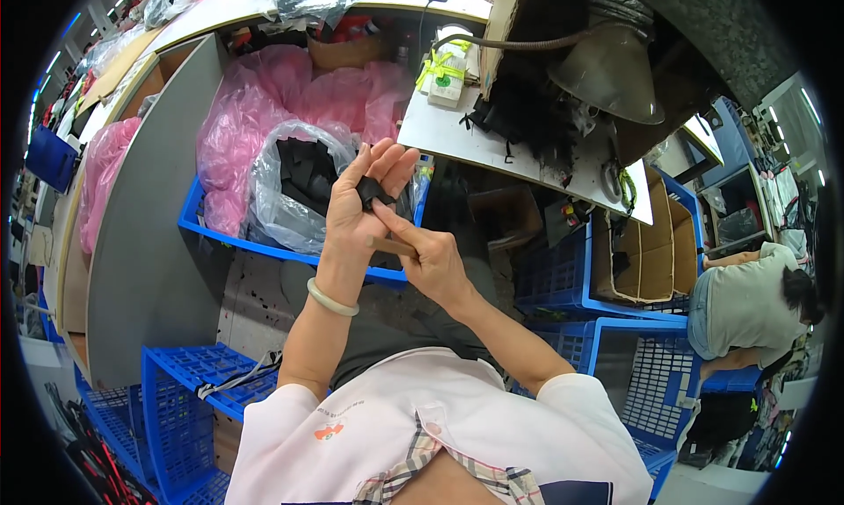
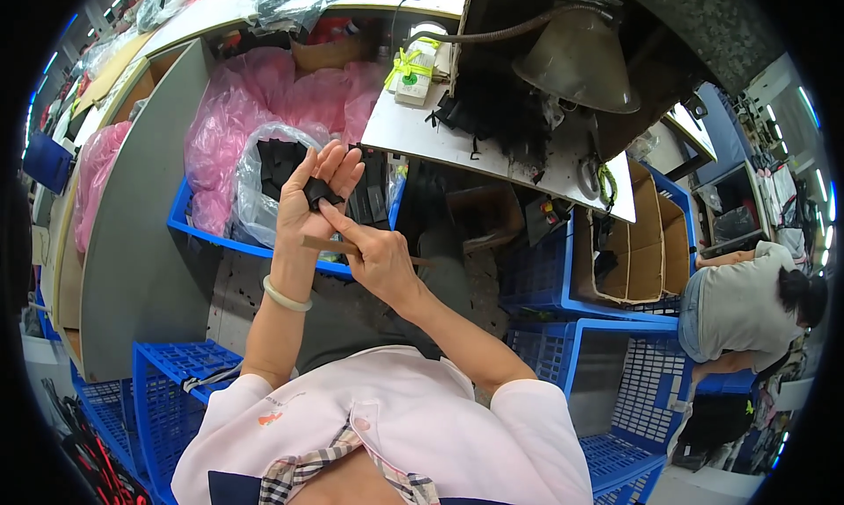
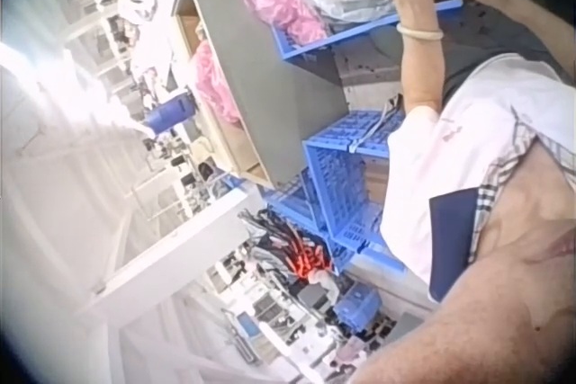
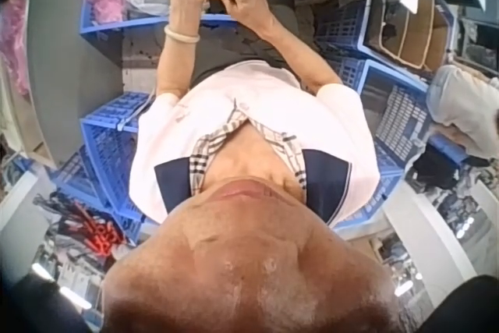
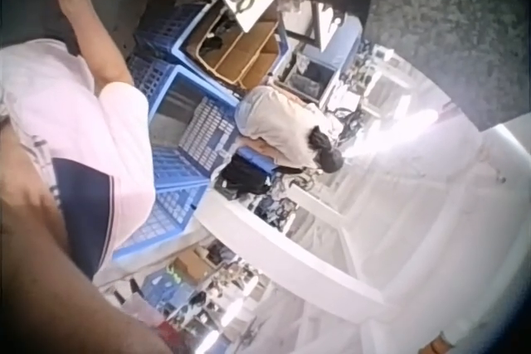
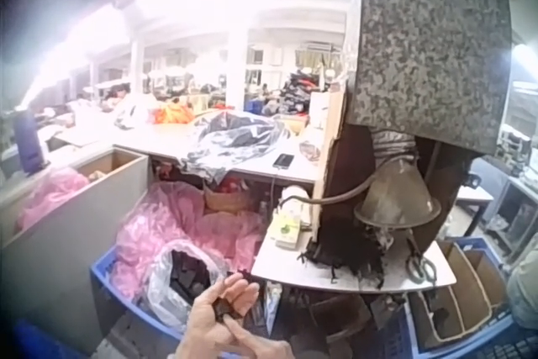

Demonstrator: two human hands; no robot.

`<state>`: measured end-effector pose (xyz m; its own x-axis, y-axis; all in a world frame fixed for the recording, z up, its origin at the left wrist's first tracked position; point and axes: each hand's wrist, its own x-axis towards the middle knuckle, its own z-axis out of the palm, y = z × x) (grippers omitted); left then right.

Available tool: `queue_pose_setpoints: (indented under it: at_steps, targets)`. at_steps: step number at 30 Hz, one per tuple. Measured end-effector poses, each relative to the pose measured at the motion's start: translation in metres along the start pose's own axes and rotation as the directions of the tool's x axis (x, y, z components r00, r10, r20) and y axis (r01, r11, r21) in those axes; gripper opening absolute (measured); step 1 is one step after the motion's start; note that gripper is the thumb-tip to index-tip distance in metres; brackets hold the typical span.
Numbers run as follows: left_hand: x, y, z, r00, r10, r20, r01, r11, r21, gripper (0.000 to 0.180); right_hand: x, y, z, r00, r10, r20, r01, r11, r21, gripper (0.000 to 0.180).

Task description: The worker is using a wooden stick to guide and fit black fabric components onto a specialized forming machine on a factory floor.

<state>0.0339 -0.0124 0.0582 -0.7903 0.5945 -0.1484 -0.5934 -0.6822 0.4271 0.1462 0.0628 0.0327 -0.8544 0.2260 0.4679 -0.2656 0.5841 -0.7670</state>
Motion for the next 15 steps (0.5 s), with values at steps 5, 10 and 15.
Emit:
queue_pose_setpoints:
  at_steps: [5,10,15]
  targets:
    - [-0.002,-0.01,-0.007,0.994,-0.031,0.108,0.013,0.987,0.162,0.029,0.009,0.0,-0.006,0.976,0.118,0.183,-0.057,0.949,-0.309,0.06]
    - [0.0,0.003,-0.011,0.975,-0.096,0.199,0.04,0.963,0.267,0.028,0.034,0.021,0.016,0.972,0.005,0.233,0.035,0.986,-0.165,0.068]
    - [-0.013,0.024,0.003,0.907,-0.202,0.369,0.18,0.979,0.092,0.054,0.034,-0.01,-0.003,0.924,0.135,0.359,-0.165,0.985,0.054,0.072]
